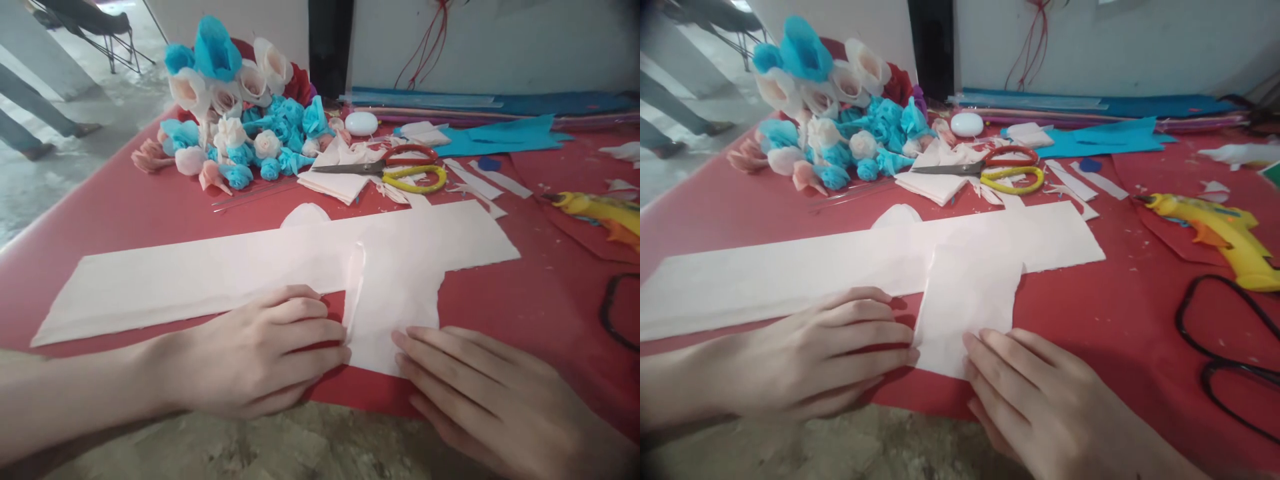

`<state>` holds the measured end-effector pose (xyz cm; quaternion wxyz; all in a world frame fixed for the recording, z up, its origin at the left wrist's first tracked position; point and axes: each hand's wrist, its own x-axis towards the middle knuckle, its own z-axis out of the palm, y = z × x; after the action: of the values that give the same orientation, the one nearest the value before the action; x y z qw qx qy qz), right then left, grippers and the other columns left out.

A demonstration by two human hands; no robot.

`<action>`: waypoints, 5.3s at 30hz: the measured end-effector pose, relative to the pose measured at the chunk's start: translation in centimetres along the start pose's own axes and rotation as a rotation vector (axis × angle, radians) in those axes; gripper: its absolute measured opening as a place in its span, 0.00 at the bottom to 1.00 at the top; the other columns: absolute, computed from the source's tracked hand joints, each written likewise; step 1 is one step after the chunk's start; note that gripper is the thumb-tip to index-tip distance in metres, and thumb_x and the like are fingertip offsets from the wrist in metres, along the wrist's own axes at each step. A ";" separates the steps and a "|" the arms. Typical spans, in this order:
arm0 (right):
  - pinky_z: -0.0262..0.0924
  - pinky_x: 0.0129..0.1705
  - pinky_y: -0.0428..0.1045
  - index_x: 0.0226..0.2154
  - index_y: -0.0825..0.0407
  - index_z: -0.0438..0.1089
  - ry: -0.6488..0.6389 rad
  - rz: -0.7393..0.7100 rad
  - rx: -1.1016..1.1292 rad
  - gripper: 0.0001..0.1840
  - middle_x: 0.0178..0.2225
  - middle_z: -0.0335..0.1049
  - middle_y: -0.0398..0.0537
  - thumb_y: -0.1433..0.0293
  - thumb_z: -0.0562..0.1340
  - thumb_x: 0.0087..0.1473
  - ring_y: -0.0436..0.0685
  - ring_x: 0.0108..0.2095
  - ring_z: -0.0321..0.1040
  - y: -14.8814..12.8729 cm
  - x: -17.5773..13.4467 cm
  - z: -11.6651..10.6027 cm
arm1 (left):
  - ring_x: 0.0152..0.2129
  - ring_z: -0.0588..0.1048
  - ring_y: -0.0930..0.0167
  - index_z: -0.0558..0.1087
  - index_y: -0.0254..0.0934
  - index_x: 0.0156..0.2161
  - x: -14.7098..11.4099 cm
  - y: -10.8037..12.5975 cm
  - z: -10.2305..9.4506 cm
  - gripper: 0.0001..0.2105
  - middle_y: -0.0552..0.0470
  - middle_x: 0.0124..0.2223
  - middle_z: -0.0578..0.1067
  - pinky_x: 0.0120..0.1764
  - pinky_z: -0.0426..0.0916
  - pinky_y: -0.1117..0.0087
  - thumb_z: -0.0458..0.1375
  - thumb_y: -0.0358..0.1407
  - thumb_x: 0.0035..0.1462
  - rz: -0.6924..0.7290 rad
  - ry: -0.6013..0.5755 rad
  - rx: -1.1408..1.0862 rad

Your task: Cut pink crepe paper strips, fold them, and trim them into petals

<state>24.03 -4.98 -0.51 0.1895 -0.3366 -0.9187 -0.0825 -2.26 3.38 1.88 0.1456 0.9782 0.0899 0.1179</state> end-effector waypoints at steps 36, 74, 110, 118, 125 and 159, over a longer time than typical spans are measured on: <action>0.53 0.57 0.46 0.48 0.52 0.68 -0.141 0.065 0.292 0.25 0.51 0.69 0.42 0.78 0.52 0.47 0.50 0.52 0.61 1.1 0.4 -1.4 | 0.62 0.47 0.68 0.50 0.29 0.62 5.5 -1.3 2.1 0.24 0.45 0.65 0.48 0.62 0.44 0.62 0.39 0.40 0.65 -0.096 -0.187 0.154; 0.54 0.56 0.65 0.48 0.62 0.60 -0.133 0.303 0.019 0.19 0.56 0.59 0.64 0.67 0.51 0.57 0.63 0.58 0.52 3.2 3.2 1.6 | 0.61 0.50 0.57 0.52 0.18 0.59 5.9 -2.9 1.4 0.39 0.30 0.61 0.55 0.61 0.41 0.53 0.51 0.53 0.55 -0.171 -0.115 0.046; 0.61 0.52 0.63 0.55 0.71 0.56 -0.191 0.220 -0.227 0.31 0.58 0.53 0.68 0.60 0.44 0.61 0.67 0.58 0.52 2.2 3.1 2.3 | 0.58 0.57 0.56 0.63 0.18 0.55 5.4 -1.3 1.1 0.38 0.32 0.57 0.64 0.60 0.42 0.54 0.41 0.56 0.58 -0.194 -0.113 0.505; 0.62 0.50 0.63 0.55 0.71 0.55 -0.172 0.215 -0.219 0.31 0.58 0.55 0.68 0.61 0.45 0.61 0.67 0.58 0.54 2.4 3.2 2.4 | 0.52 0.62 0.49 0.68 0.15 0.49 5.2 0.1 0.6 0.41 0.27 0.51 0.68 0.57 0.47 0.48 0.39 0.59 0.56 -0.320 -0.149 0.674; 0.58 0.54 0.62 0.57 0.66 0.49 -0.113 0.302 -0.095 0.30 0.59 0.53 0.65 0.62 0.49 0.59 0.64 0.60 0.49 2.3 2.6 2.2 | 0.43 0.70 0.63 0.72 0.34 0.44 6.4 -4.2 -1.5 0.14 0.46 0.43 0.73 0.46 0.62 0.61 0.48 0.39 0.61 -0.444 -0.067 0.293; 0.58 0.36 0.44 0.28 0.48 0.73 -0.390 0.461 0.861 0.13 0.31 0.72 0.40 0.62 0.55 0.57 0.50 0.34 0.67 9.0 9.6 -3.9 | 0.28 0.72 0.74 0.75 0.33 0.31 7.1 -3.7 -3.5 0.10 0.54 0.30 0.76 0.30 0.64 0.77 0.56 0.38 0.55 -0.658 0.206 -0.715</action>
<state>24.27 6.45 7.17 0.1494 -0.4308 -0.7898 0.4103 3.07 9.29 5.45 0.4917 0.7700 0.3618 0.1854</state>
